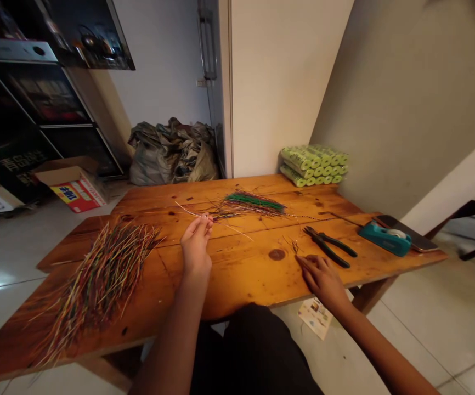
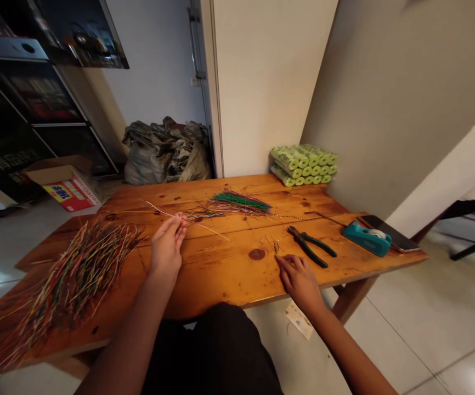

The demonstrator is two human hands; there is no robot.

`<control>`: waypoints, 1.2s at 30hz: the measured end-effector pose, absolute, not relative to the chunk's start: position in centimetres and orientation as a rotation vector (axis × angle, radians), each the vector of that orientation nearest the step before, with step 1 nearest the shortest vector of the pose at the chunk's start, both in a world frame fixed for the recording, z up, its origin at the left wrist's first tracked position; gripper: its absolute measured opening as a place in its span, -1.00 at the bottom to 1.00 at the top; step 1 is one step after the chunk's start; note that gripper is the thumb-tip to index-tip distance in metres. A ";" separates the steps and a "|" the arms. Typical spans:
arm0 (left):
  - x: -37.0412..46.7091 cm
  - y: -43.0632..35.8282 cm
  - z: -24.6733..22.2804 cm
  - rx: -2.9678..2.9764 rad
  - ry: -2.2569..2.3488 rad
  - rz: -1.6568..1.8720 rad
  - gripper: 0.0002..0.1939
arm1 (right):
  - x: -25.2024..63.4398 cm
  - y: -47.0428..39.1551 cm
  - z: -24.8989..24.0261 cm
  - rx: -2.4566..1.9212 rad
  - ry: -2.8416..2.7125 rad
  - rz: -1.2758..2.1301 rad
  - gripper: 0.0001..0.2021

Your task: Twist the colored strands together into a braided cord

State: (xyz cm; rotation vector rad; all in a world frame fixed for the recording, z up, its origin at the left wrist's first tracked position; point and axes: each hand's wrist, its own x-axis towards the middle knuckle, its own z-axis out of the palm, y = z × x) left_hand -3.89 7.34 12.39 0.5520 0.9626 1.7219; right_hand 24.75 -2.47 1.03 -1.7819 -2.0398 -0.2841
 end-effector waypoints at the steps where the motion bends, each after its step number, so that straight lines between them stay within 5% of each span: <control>1: -3.8 7.4 12.3 0.554 0.968 1.714 -0.85 | 24.8 -2.4 1.0 -1.787 -2.038 -0.289 -0.64; 25: -3.2 7.1 12.3 0.620 1.001 1.635 -0.87 | 25.7 -2.6 1.5 -1.724 -2.144 -0.256 -0.70; 36: -3.4 6.2 13.0 0.622 0.946 1.581 -0.83 | 25.8 -7.2 2.0 -1.419 -2.335 0.036 -0.71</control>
